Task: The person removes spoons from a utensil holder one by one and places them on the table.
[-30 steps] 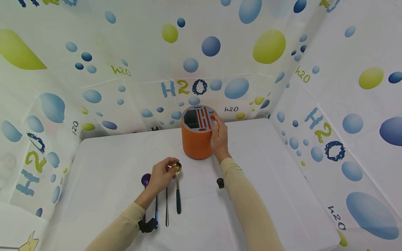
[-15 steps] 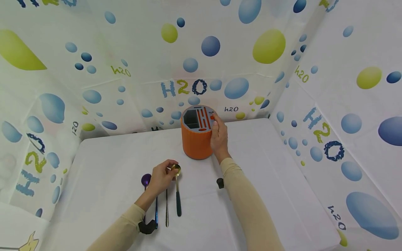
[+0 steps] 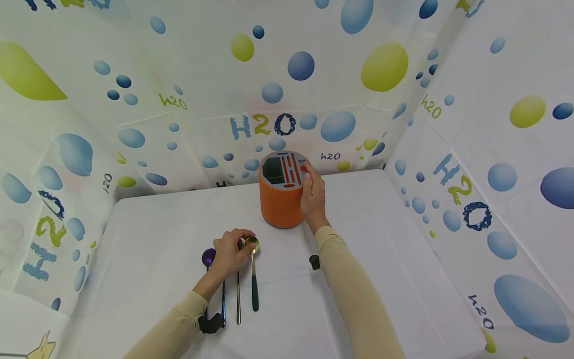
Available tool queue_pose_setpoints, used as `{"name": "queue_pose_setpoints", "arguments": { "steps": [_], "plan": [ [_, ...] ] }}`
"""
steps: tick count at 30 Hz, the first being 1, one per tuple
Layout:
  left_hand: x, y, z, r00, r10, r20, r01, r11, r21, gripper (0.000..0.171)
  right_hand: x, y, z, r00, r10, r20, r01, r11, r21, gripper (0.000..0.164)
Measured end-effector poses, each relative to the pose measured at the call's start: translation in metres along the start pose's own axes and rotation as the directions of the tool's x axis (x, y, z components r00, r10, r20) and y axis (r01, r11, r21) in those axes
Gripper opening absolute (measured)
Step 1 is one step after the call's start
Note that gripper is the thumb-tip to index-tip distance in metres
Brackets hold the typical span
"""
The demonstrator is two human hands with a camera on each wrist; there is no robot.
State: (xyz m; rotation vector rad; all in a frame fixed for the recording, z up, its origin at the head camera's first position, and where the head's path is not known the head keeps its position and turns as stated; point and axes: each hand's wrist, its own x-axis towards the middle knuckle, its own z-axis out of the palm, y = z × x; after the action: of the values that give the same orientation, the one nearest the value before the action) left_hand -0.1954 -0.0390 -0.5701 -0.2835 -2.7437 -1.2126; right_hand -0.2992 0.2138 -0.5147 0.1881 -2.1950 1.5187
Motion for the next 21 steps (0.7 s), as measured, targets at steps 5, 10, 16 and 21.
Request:
{"name": "queue_pose_setpoints", "arguments": {
  "steps": [5, 10, 16, 21],
  "plan": [
    [-0.0001, -0.0014, 0.0009, 1.000, -0.005, -0.008, 0.006, 0.999, 0.034, 0.022, 0.0003, 0.0006, -0.0001, 1.000, -0.001, 0.000, 0.001, 1.000, -0.012, 0.048],
    [0.0001, -0.0044, 0.0023, 1.000, -0.016, -0.015, 0.017, 0.998, 0.068, 0.022, 0.0007, -0.0001, -0.0006, 1.000, 0.004, 0.002, -0.004, 1.000, -0.012, 0.047],
    [0.0030, -0.0071, 0.0056, 0.999, -0.032, 0.005, 0.031, 0.997, 0.075, 0.020, 0.0006, 0.0006, -0.0006, 1.000, 0.007, 0.002, -0.007, 1.000, -0.001, 0.048],
    [0.0051, -0.0089, 0.0101, 0.998, -0.052, 0.027, 0.049, 0.993, 0.104, 0.019, 0.0009, 0.0001, -0.0001, 1.000, -0.001, -0.001, 0.001, 1.000, 0.007, 0.048]
  ]
}}
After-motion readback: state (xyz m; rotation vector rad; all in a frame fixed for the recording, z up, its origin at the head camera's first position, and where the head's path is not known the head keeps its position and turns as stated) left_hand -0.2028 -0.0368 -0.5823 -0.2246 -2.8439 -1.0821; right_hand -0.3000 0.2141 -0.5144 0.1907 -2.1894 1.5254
